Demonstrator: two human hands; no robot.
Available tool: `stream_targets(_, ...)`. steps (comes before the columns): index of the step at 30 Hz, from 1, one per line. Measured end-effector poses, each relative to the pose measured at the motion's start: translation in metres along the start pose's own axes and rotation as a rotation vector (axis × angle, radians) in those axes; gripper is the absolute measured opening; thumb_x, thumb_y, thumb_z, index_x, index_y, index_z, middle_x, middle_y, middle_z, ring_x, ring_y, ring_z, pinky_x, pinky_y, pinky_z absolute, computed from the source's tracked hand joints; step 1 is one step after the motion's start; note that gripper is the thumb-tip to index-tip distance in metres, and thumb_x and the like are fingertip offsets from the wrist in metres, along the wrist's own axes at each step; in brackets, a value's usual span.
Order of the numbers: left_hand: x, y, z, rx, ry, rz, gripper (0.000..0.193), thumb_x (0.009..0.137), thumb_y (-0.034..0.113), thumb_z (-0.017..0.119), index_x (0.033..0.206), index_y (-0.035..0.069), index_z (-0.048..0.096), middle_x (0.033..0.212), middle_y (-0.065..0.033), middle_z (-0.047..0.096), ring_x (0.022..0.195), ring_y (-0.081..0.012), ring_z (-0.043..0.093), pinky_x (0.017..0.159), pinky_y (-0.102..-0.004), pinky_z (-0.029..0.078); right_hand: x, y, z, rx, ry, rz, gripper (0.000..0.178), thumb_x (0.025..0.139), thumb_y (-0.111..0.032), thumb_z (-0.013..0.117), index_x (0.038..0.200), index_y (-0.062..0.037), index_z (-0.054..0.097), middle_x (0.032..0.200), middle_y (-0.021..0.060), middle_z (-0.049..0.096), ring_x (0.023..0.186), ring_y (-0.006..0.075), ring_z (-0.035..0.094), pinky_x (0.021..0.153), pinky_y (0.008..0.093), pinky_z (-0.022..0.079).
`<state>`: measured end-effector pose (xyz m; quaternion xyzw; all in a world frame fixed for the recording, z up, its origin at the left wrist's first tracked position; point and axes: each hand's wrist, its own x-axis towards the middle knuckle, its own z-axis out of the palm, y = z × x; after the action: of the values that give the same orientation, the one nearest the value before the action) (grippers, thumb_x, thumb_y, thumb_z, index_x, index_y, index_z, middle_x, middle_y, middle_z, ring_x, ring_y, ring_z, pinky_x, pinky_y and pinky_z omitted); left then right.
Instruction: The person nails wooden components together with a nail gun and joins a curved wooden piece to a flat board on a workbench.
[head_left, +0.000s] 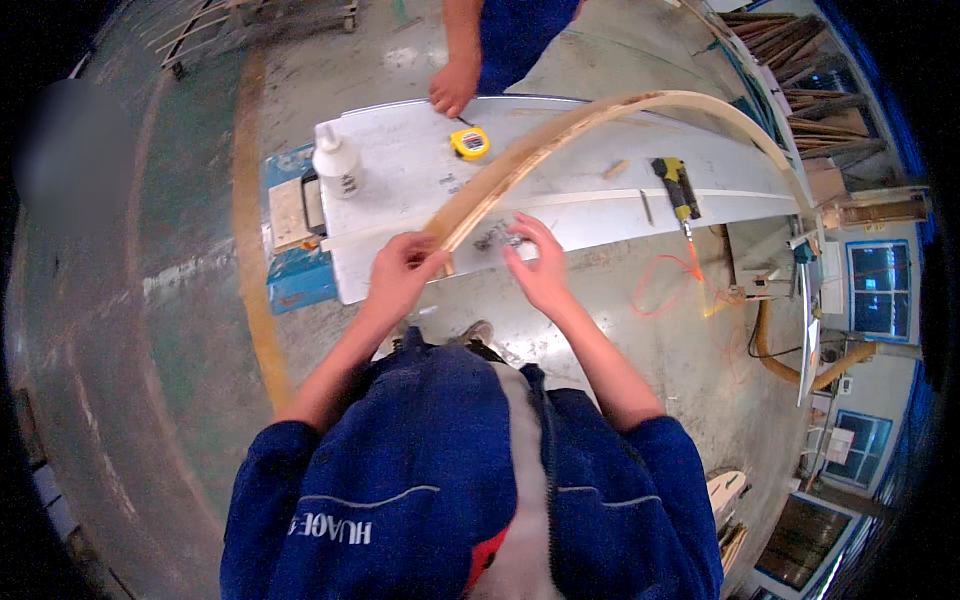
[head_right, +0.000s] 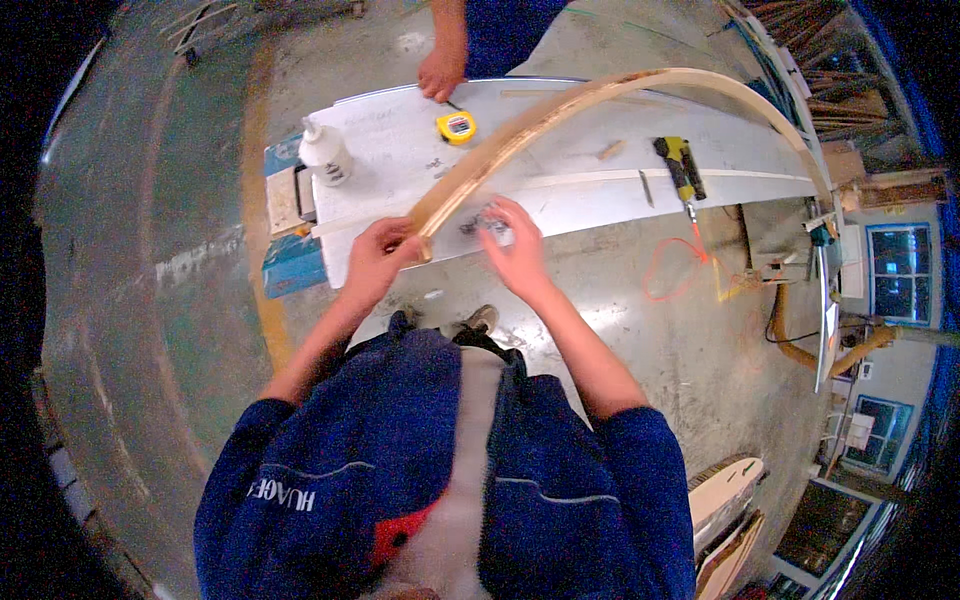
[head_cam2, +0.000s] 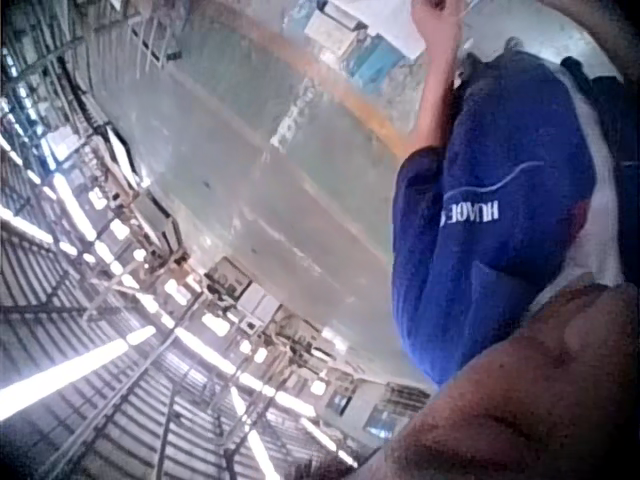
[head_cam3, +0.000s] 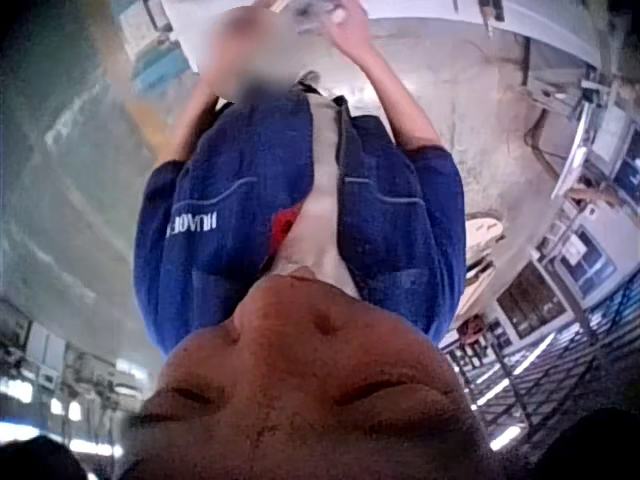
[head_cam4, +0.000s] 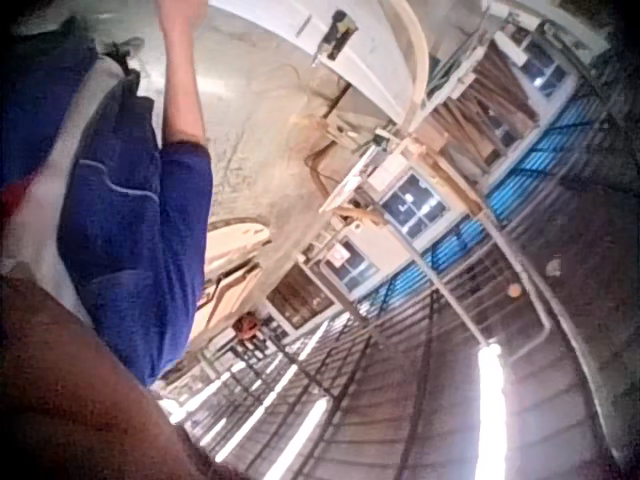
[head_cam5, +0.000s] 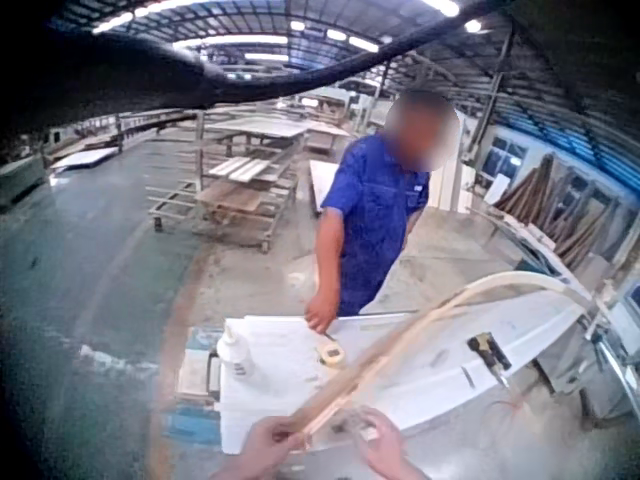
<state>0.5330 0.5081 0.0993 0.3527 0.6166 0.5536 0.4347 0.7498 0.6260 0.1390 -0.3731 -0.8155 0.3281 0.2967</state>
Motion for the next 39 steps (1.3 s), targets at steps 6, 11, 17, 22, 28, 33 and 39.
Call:
stream_targets(6,0.017,-0.008,0.004,0.022,-0.066,-0.046,0.023,0.088,0.01,0.074,0.104,-0.004,0.067,0.096,-0.0132,0.071,0.085,-0.0167,0.069,0.075,-0.0305,0.055,-0.156,0.075,-0.015,0.096,0.233,0.55,0.031,0.09,-0.006,0.068,0.119,0.0015,0.062,0.132,0.0179,0.06,0.122,0.0269,0.06,0.099,0.037,0.05)
stream_targets(11,0.014,0.004,0.011,0.07,0.028,0.038,0.02,0.085,0.011,0.074,0.099,-0.003,0.07,0.093,-0.0134,0.069,0.081,-0.0183,0.068,0.073,-0.0325,0.056,-0.325,0.178,-0.009,-0.11,0.406,1.027,0.03,0.088,-0.015,0.067,0.112,0.0038,0.069,0.105,0.0186,0.071,0.101,0.0228,0.068,0.084,0.0344,0.053)
stream_targets(17,0.025,-0.026,0.017,0.101,0.002,0.094,0.016,0.091,0.011,0.068,0.1,-0.003,0.07,0.093,-0.0133,0.067,0.08,-0.0206,0.067,0.074,-0.0337,0.055,-0.462,0.173,-0.01,-0.107,0.558,1.609,0.032,0.08,-0.026,0.07,0.101,-0.0033,0.077,0.097,0.0189,0.075,0.094,0.0327,0.072,0.084,0.0406,0.056)
stream_targets(22,0.03,0.005,-0.001,0.122,-0.215,0.126,0.015,0.097,0.009,0.066,0.101,-0.004,0.062,0.089,-0.0079,0.065,0.079,-0.0141,0.062,0.071,-0.0291,0.052,-0.401,0.101,0.009,-0.184,0.599,1.517,0.033,0.078,-0.024,0.071,0.105,-0.0036,0.075,0.105,0.0189,0.074,0.098,0.0328,0.07,0.088,0.0404,0.055)
stream_targets(28,0.031,0.001,-0.011,-0.008,-0.294,0.049,0.022,0.097,0.01,0.065,0.114,-0.002,0.056,0.095,-0.0068,0.063,0.085,-0.0142,0.061,0.075,-0.0296,0.051,-0.463,0.093,0.054,-0.194,0.69,1.506,0.035,0.077,-0.027,0.071,0.104,-0.0061,0.075,0.101,0.0204,0.073,0.098,0.0357,0.069,0.09,0.0425,0.055)
stream_targets(33,0.036,-0.005,-0.014,-0.004,-0.25,0.088,0.03,0.1,0.012,0.06,0.125,-0.003,0.054,0.093,-0.0075,0.061,0.083,-0.0153,0.061,0.071,-0.0289,0.052,-0.504,0.085,0.066,-0.053,0.686,1.696,0.032,0.076,-0.026,0.068,0.098,-0.0042,0.076,0.098,0.0204,0.073,0.094,0.0329,0.071,0.084,0.0419,0.056)
stream_targets(39,0.027,-0.011,-0.002,0.162,-0.206,0.106,0.034,0.103,0.019,0.055,0.126,-0.006,0.053,0.103,-0.0109,0.062,0.087,-0.0174,0.061,0.075,-0.0301,0.053,-0.526,0.114,0.061,0.099,0.754,1.758,0.026,0.077,-0.026,0.07,0.093,-0.0078,0.078,0.094,0.0143,0.076,0.088,0.0285,0.072,0.079,0.0401,0.056)
